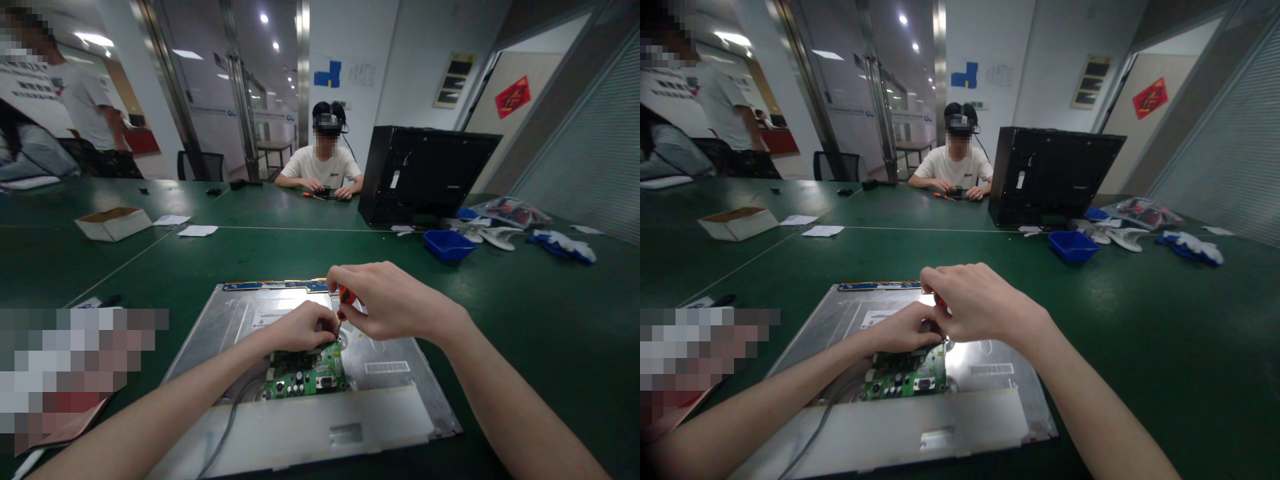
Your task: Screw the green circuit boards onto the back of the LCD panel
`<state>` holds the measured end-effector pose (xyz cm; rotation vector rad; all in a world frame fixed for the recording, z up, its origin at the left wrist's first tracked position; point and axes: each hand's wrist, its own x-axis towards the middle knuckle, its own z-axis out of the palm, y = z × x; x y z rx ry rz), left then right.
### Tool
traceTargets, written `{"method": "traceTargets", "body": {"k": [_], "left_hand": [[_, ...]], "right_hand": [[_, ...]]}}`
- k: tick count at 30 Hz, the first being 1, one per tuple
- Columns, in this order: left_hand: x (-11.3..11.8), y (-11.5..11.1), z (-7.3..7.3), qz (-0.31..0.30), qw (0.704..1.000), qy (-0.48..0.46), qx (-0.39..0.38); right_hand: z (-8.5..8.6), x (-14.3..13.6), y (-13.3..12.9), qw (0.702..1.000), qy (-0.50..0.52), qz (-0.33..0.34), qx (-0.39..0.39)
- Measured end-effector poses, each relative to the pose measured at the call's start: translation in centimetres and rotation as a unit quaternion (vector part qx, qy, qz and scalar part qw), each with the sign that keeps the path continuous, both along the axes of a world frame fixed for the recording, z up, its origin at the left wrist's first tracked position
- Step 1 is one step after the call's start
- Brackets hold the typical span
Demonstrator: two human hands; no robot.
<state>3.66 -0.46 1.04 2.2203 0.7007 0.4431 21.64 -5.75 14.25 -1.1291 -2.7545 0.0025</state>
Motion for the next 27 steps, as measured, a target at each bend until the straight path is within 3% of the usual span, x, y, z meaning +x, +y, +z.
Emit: {"method": "traceTargets", "body": {"k": [7,15,27], "left_hand": [[0.07,0.14,-0.16,-0.014,1.000,0.011,-0.009],[0.01,0.07,-0.20,0.003,1.000,0.002,0.004],[0.04,0.13,-0.08,-0.006,1.000,0.008,0.012]], "right_hand": [[-0.56,-0.03,0.60,0.998,-0.033,-0.033,0.046],[-0.09,0.02,-0.03,1.000,0.002,0.000,0.007],[-0.29,-0.10,0.41,0.999,-0.018,-0.009,0.025]]}}
